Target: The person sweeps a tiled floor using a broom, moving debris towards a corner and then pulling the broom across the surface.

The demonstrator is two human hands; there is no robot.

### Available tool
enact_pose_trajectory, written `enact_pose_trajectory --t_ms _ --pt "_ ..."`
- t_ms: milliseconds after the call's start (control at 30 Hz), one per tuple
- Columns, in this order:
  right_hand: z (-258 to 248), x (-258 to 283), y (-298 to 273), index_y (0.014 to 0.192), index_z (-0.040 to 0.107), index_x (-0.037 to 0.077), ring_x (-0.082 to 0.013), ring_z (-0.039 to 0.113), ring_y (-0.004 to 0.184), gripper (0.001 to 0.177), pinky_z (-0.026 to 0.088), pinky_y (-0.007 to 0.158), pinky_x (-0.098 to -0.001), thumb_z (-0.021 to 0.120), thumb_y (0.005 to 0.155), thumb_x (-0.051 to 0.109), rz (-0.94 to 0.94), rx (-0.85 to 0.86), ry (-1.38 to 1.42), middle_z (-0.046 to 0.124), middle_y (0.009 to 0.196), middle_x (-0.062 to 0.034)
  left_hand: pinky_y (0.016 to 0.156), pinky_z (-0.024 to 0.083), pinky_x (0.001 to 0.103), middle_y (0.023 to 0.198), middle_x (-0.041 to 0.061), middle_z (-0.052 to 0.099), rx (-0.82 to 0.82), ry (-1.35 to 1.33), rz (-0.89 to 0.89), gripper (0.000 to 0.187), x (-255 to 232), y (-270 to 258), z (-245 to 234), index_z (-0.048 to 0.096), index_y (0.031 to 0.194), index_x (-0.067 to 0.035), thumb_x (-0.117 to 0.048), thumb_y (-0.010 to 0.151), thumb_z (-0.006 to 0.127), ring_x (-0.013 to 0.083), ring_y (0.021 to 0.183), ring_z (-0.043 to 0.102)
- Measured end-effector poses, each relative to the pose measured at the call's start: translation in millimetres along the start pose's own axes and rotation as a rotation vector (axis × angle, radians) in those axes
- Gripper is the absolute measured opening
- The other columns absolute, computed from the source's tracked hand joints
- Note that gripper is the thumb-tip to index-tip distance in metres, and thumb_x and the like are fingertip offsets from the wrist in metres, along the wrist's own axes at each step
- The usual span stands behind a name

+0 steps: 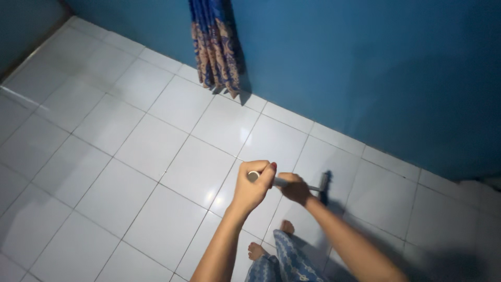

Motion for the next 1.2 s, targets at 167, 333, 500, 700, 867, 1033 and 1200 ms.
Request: enact_pose_trajectory --t_ms 167,333,500,700,867,1033,1200 --pt "34.8 34.6 44.0 0.093 0.067 0.006 -0.0169 0.066 0.087 0.019 0.056 0.075 -0.0363 0.070 0.085 0.023 -0.098 0.005 0.635 0.071 0.090 -0.0035 0.049 0.040 0.029 0.053 0.003 0.060 0.061 0.018 -0.077 0.035 -36.3 5.3 5.6 0.059 0.058 0.000 -0.012 0.091 0.059 0.0081 0.052 0.051" --pt "-18.1 101.8 56.1 0.113 0.059 0.004 -0.0170 0.058 0.099 0.024 0.051 0.092 -0.0339 0.069 0.095 0.016 -0.305 -0.212 0.750 0.061 0.107 -0.0042 0.066 0.043 0.035 0.052 0.010 0.059 0.067 0.391 0.244 0.026 -57.1 26.7 41.6 0.059 0.059 0.000 -0.007 0.083 0.066 0.0202 0.049 0.049" --pt "-87.4 144.5 82.0 0.111 0.058 0.004 -0.0200 0.059 0.102 0.024 0.050 0.094 -0.0337 0.073 0.096 0.015 -0.476 -0.296 0.622 0.061 0.112 -0.0067 0.055 0.044 0.036 0.063 0.013 0.062 0.082 0.393 0.188 0.021 -54.4 58.3 57.7 0.060 0.068 0.003 -0.007 0.086 0.067 0.0212 0.053 0.055" --pt "-133.6 156.9 105.1 0.083 0.065 0.010 -0.0280 0.070 0.080 0.018 0.052 0.084 -0.0409 0.076 0.082 0.025 -0.456 -0.025 0.152 0.069 0.079 -0.0071 0.046 0.039 0.029 0.054 0.005 0.056 0.043 0.274 0.249 0.023 -131.7 53.2 -18.4 0.062 0.066 0.001 -0.007 0.087 0.062 0.0108 0.048 0.051" --pt "-117.8 82.4 101.5 0.072 0.063 0.009 -0.0306 0.068 0.069 0.023 0.055 0.079 -0.0449 0.070 0.086 0.026 -0.349 -0.099 -0.143 0.067 0.069 -0.0102 0.050 0.037 0.027 0.057 0.002 0.055 -0.104 -0.120 0.029 0.038 -64.3 107.7 -25.1 0.055 0.060 0.001 -0.010 0.096 0.058 0.0091 0.052 0.046" --pt "-52.5 -32.1 102.5 0.082 0.071 0.012 -0.0359 0.070 0.080 0.020 0.056 0.073 -0.0484 0.064 0.086 0.031 0.078 0.206 -0.090 0.073 0.085 -0.0133 0.050 0.036 0.029 0.054 0.002 0.053 -0.030 0.021 -0.083 0.039 -1.0 125.3 5.0 0.052 0.056 0.000 -0.011 0.093 0.060 0.0092 0.052 0.045" --pt "-25.6 11.5 130.2 0.093 0.069 0.011 -0.0324 0.069 0.089 0.023 0.056 0.078 -0.0437 0.063 0.092 0.034 -0.264 0.146 0.027 0.073 0.091 -0.0125 0.050 0.035 0.029 0.054 0.003 0.047 -0.007 0.217 -0.008 0.035 -34.1 118.4 5.9 0.051 0.058 0.000 -0.011 0.089 0.062 0.0081 0.055 0.041"
Point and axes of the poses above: each hand's wrist, its own y-axis towards the middle knuckle, its own z-axis out of the palm, x = y × z, the point moved 7 cm from there along y, towards the middle knuckle
